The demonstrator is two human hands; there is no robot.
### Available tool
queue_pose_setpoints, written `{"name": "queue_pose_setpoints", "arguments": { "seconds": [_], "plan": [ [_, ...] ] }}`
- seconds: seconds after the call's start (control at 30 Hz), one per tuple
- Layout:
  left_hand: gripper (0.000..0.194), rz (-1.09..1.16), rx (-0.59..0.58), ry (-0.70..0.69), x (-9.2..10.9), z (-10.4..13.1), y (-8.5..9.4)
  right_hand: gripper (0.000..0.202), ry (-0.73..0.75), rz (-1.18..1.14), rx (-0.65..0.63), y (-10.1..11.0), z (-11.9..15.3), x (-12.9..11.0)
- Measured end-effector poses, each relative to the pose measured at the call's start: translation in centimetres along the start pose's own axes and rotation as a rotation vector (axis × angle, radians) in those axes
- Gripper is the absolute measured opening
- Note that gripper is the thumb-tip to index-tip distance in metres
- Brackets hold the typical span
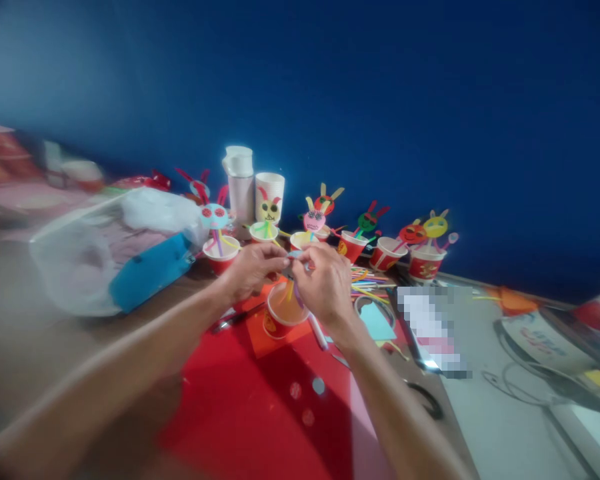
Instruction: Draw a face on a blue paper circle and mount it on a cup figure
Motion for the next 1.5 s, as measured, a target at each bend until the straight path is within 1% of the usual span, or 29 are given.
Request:
{"name": "queue_pose_setpoints", "arguments": {
  "seconds": [0.17, 0.3, 0.4, 0.47, 0.57, 0.7, 0.8, 0.9, 0.97, 1.13, 1.33, 1.5],
  "plan": [
    [0.005, -0.026, 0.014, -0.007, 0.2, 0.0, 0.0, 0.007, -0.002, -0.002, 0.009, 0.1, 0.0, -0.4],
    [0.005, -0.033, 0.008, -0.013, 0.1, -0.2, 0.2, 0.006, -0.040, -0.072, 0.056, 0.9, 0.1, -0.1],
    [0.006, -0.032, -0.013, -0.028, -0.2, -0.6, 0.5, 0.012, -0.158, -0.202, 0.092, 1.5, 0.1, 1.2],
    [0.007, -0.040, -0.019, -0.031, -0.4, -0.9, 0.6, 0.016, -0.256, -0.321, 0.089, 1.5, 0.1, 2.2],
    [0.007, -0.050, -0.013, -0.035, -0.6, -1.1, 0.6, 0.020, -0.359, -0.534, 0.034, 0.9, 0.2, 3.2],
    [0.010, -0.052, -0.007, -0.008, -0.4, -0.9, 0.5, 0.020, -0.468, -0.765, -0.077, -0.3, 0.4, 3.1],
    [0.010, -0.047, 0.001, 0.014, -0.1, -0.6, 0.6, 0.019, -0.496, -0.869, -0.124, -0.7, 0.4, 2.6],
    [0.011, -0.050, -0.011, 0.002, 0.0, -0.5, 0.5, 0.018, -0.500, -0.943, -0.161, -0.9, 0.5, 2.3],
    [0.011, -0.053, -0.006, -0.007, 0.1, -0.4, 0.5, 0.020, -0.493, -0.965, -0.176, -1.0, 0.5, 2.3],
    [0.011, -0.054, 0.006, -0.014, 0.0, -0.4, 0.4, 0.024, -0.453, -0.861, -0.160, -1.2, 0.5, 2.5],
    [0.010, -0.091, 0.012, -0.043, 0.4, -0.2, 0.3, 0.024, -0.429, -0.833, -0.170, -1.4, 0.5, 2.2],
    [0.008, -0.068, -0.010, -0.057, 0.2, -0.2, 0.1, 0.021, -0.409, -0.818, -0.176, -1.4, 0.5, 2.1]
  ]
}}
Point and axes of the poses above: each hand's wrist, its own z-axis away from the middle knuckle, its own y-axis out of the back of the hand, x = y × z, the point moved 3 cm from there along -z, towards the middle knuckle, and after that the axes turned 5 degrees about y, right-handed, at the moved point
